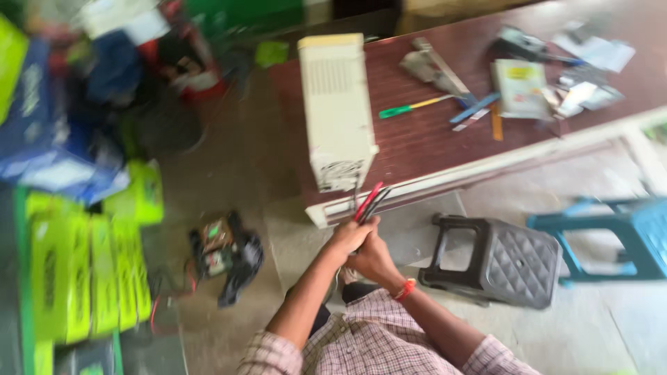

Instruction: The person disassembles a white inverter box using a screwdriver, removes screws from multiple sides, and then coils the attached power cord. The person works at a wooden table in a room with stacked battery boxes.

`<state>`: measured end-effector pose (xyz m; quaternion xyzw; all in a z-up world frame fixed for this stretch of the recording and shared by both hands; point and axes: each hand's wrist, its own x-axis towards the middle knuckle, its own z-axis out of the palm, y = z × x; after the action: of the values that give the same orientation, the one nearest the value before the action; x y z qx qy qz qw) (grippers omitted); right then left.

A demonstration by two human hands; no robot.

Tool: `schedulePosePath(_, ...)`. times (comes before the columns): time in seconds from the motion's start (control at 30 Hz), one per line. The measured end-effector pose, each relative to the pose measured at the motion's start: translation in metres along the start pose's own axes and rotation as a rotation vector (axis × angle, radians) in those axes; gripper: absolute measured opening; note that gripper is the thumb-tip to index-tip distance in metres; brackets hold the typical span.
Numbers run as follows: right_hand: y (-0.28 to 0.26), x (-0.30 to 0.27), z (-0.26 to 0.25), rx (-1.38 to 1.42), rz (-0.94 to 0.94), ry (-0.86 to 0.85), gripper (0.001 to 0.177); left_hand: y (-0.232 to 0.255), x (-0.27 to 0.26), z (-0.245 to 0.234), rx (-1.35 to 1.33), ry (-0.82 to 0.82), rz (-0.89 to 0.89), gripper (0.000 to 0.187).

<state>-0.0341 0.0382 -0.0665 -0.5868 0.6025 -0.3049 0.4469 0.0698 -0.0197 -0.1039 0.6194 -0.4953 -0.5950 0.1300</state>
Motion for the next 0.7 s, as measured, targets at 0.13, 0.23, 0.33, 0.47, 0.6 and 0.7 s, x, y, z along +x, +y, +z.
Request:
schedulePosePath(0.13, -0.032, -0.006, -0.002, 0.08, 0.394, 0.061, 0.09, -0.003, 0.003, -0.017, -0.36, -0.265, 0.048, 0.049)
schedulePosePath(0.23, -0.05, -0.006, -0.001, 0.035, 0.328, 0.225, 0.076, -0.002, 0.01, -0.026, -0.376, -0.382, -0.029, 0.046)
schedulePosePath(0.33, -0.057, -0.01, 0.01, -0.145, 0.273, 0.426, 0.06, -0.003, 0.012, -0.03, -0.369, -0.44, -0.067, 0.044)
schedulePosePath(0.47, -0.037, -0.006, 0.026, -0.288, 0.293, 0.614, 0.041, -0.014, 0.033, -0.022, -0.479, -0.502, -0.067, 0.036)
schedulePosePath(0.6, -0.031, -0.009, 0.032, -0.077, 0.287, 0.563, 0.061, -0.03, 0.046, -0.024, -0.483, -0.512, -0.077, 0.035)
schedulePosePath(0.7, -0.035, -0.014, 0.033, -0.009, 0.367, 0.49, 0.064, -0.043, 0.063, -0.032, -0.359, -0.644, -0.044, 0.047)
